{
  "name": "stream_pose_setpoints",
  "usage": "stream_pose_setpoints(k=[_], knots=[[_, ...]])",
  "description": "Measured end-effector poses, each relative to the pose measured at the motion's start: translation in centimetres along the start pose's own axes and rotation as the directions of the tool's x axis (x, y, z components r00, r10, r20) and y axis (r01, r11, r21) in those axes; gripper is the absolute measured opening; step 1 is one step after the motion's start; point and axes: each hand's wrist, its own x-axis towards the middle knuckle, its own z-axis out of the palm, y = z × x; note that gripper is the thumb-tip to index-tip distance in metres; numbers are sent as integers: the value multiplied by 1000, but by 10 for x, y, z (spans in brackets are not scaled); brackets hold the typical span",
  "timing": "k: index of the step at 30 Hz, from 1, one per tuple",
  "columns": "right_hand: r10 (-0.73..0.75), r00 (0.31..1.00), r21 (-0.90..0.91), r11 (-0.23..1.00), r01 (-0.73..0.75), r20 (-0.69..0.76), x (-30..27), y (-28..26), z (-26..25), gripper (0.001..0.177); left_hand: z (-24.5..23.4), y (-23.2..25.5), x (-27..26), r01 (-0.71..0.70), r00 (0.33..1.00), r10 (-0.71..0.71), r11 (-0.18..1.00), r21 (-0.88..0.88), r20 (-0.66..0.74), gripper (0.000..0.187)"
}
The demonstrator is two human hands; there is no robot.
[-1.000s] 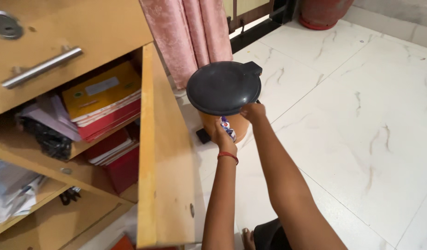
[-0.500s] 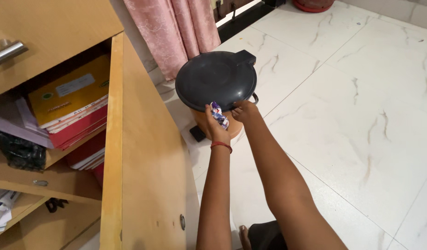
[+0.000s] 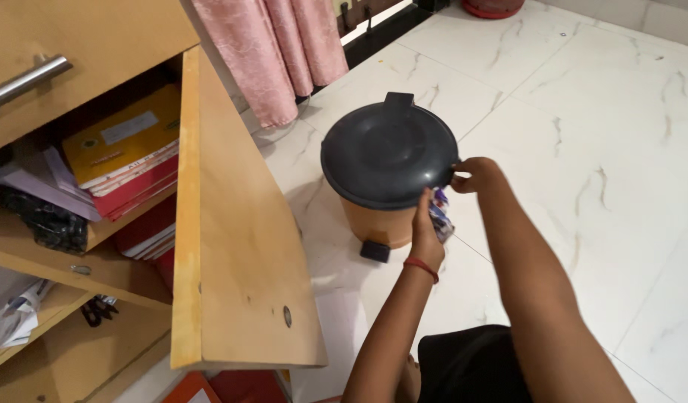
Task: The person sits on the floor and organizes a pile of papers, notebooks, and envelopes. They sort through the items, place some into a cabinet, and discard others into a nearby trash bin.
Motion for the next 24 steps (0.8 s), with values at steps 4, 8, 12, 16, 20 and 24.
stream_pose_setpoints(k=[4,8,12,16,20,24], knots=[[5,998,-89,996,-11,-59,-27,-20,-68,25,6,-6,-46,3,991,-21,991,131,133,45],[-54,995,-342,939,24,-78,-57,-31,-121,26,10,18,-91,40,985,-70,981,189,156,44],[-204,973,-698,712,74,-105,-84,-48,-147,25,8,29,-109,-148,978,104,955,256,180,41],[-534,844,-993,72,97,44,-89,-66,-122,32,-2,36,-122,-160,981,123,951,263,153,33],[-639,723,-918,-397,-16,263,-95,-37,-98,38,-16,47,-157,-239,960,181,926,293,212,33],[-632,656,-814,-580,-46,413,-120,9,-52,46,-26,65,-210,-346,926,279,897,274,255,33]])
